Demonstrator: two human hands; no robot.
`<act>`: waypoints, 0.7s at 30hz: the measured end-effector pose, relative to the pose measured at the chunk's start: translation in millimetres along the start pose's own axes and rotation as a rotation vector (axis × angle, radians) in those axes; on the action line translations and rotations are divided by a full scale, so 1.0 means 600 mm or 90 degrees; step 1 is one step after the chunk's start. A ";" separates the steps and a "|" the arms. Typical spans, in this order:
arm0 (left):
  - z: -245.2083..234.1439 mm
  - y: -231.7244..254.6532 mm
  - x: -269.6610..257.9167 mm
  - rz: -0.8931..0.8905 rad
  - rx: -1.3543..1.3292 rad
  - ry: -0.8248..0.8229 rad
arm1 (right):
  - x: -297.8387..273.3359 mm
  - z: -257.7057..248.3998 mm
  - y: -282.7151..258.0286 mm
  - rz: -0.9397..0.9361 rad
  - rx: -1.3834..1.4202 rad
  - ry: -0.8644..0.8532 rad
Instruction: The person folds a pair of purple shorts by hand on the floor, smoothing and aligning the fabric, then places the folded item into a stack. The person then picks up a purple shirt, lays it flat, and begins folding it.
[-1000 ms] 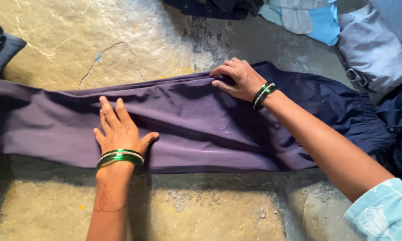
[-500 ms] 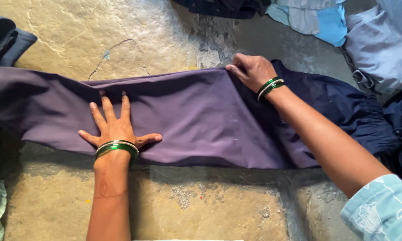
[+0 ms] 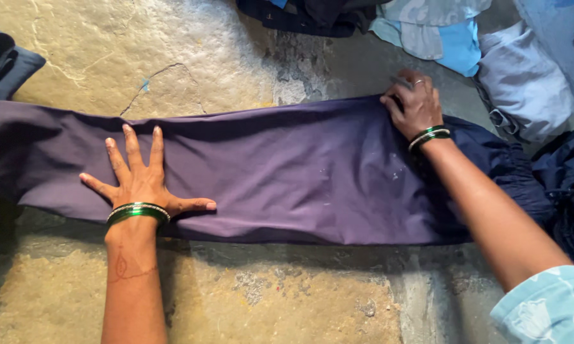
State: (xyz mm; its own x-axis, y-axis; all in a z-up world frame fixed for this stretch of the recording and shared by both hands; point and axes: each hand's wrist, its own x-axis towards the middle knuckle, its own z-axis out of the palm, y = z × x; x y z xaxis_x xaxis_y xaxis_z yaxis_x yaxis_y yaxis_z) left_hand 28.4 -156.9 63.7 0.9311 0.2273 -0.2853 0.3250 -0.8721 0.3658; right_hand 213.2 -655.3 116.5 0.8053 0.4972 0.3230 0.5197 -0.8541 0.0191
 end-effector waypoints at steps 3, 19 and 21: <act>-0.001 -0.001 0.004 -0.006 0.009 -0.021 | 0.012 0.007 -0.005 0.138 0.031 0.090; -0.029 0.064 -0.029 0.232 -0.189 -0.039 | -0.194 -0.152 -0.376 -0.198 0.179 -0.294; -0.039 0.057 -0.020 0.147 -0.074 -0.144 | -0.191 -0.147 -0.363 -0.185 0.192 -0.302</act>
State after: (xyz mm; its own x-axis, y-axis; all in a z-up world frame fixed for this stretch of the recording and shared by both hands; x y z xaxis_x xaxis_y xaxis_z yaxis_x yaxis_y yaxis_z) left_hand 32.1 -179.5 100.6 0.9260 -0.0834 -0.3682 0.1394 -0.8308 0.5388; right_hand -17.5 -539.5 158.9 0.6217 0.7752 -0.1118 0.7383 -0.6277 -0.2468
